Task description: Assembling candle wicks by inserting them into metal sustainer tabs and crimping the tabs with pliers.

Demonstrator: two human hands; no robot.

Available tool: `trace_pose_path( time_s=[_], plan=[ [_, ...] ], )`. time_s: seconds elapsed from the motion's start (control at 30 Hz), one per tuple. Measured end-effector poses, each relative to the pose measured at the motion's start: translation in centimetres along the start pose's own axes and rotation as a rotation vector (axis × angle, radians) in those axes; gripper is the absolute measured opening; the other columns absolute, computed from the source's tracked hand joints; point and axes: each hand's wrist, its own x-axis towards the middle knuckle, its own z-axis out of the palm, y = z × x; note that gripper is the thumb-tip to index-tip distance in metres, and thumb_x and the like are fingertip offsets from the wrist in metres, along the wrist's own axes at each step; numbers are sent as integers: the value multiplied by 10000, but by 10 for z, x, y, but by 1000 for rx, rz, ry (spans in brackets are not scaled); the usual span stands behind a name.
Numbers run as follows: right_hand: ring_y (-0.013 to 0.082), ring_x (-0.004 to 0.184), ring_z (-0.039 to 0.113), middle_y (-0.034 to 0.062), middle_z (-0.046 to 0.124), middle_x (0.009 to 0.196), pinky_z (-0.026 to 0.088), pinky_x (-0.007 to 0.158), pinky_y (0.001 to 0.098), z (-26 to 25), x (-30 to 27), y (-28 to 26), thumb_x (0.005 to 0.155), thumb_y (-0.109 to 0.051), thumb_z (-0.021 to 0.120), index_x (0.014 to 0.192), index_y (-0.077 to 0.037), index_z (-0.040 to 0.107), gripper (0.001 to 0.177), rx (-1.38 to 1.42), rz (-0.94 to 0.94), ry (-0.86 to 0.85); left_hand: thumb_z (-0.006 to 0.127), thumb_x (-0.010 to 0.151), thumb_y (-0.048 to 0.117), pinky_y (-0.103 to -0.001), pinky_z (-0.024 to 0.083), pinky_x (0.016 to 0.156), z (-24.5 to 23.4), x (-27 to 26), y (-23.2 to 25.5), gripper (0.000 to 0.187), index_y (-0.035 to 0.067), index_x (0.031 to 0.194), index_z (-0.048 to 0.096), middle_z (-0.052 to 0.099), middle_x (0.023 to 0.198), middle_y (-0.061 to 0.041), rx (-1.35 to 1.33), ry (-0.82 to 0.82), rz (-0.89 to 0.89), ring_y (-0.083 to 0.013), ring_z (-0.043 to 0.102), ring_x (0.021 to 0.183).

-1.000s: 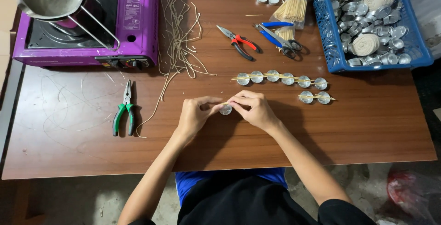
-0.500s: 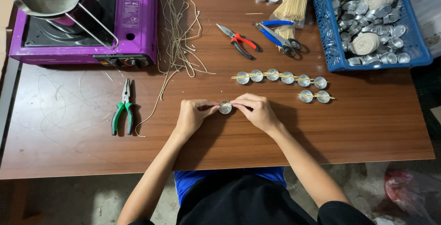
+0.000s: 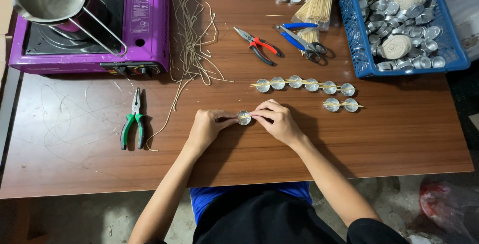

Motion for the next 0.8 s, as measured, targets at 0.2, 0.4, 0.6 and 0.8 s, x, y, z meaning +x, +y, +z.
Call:
trace_pose_path(
  time_s=[0.2,0.4,0.6,0.8],
  plan=[
    [238,893,711,43,741,908,599,783,346,0,-1,2,880,-38,783,911,-90,798,62,2,-19,1,855,841,228,-365,625,645,-5,-1,8,169,145,987,837,804,860,-104,24,-8,-1,-317,770,819],
    [245,909,705,55,741,919,598,790,351,0,0,1,878,-30,783,928,-84,801,76,4,-24,9,858,832,257,-357,632,695,-6,-2,11,189,154,988,831,809,886,-78,33,-9,12,-290,772,859],
    [275,1033,678,63,712,1061,581,891,391,-1,-3,4,899,-16,698,1085,-74,755,203,-41,-33,-9,876,797,252,-374,636,719,-6,-3,5,242,126,993,811,806,896,-77,66,4,60,-291,766,878],
    [315,1100,597,112,650,1162,525,937,423,-7,21,-21,747,-267,820,1209,-45,663,537,-254,-165,-141,914,730,281,-355,641,752,-7,-1,-16,356,127,1016,770,783,905,-59,215,29,116,-266,761,901]
  ],
)
